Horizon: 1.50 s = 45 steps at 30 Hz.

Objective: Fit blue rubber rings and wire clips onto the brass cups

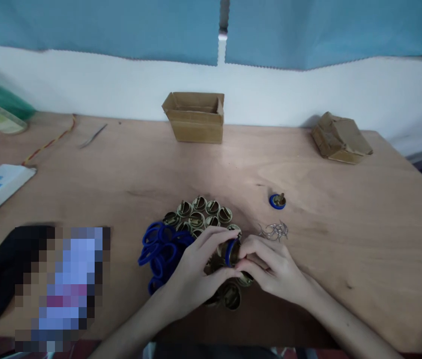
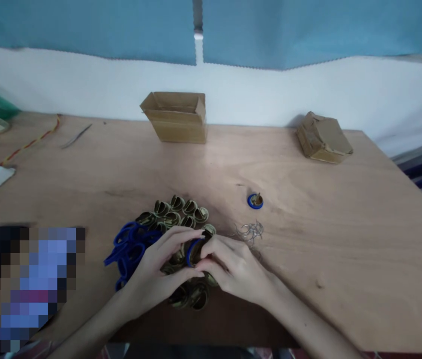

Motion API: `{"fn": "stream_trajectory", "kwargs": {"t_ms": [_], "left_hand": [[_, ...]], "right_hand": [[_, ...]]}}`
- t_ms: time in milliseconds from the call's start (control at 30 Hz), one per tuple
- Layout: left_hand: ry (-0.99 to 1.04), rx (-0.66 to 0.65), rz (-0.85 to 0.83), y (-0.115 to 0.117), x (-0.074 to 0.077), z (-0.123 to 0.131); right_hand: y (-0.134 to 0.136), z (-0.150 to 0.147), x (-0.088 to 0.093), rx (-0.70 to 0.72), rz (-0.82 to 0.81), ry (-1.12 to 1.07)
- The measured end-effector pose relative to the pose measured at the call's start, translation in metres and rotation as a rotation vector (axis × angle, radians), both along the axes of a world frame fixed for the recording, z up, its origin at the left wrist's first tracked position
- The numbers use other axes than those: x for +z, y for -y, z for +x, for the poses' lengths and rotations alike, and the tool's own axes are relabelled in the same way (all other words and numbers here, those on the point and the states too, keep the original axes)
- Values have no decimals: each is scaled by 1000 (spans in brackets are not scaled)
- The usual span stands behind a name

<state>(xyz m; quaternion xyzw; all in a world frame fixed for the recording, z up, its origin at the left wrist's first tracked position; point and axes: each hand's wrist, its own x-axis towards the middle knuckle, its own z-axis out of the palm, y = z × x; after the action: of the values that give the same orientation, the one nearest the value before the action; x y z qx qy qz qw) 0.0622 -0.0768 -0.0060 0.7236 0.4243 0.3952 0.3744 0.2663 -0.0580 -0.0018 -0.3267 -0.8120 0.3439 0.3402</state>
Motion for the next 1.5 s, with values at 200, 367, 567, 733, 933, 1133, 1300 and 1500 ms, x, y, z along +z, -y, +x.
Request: {"fn": "stream_trajectory", "kwargs": {"t_ms": [200, 367, 567, 733, 933, 1133, 1300, 1500], "left_hand": [[-96, -87, 119, 5, -14, -4], [-69, -102, 168, 4, -13, -6], [-21, -121, 265, 1, -6, -7], [20, -113, 309, 1, -11, -5], [73, -92, 343, 2, -19, -2], [72, -68, 290, 3, -17, -3], [86, 4, 268, 4, -13, 0], [71, 36, 313, 5, -15, 4]], "right_hand": [[2, -2, -3, -6, 292, 105], [4, -3, -3, 5, 437, 170], [8, -2, -4, -18, 570, 222], [9, -3, -5, -48, 615, 197], [9, -5, -6, -39, 606, 161], [8, -7, -3, -20, 522, 56], [9, -8, -4, -137, 150, -82], [11, -6, -11, -204, -158, -121]]}}
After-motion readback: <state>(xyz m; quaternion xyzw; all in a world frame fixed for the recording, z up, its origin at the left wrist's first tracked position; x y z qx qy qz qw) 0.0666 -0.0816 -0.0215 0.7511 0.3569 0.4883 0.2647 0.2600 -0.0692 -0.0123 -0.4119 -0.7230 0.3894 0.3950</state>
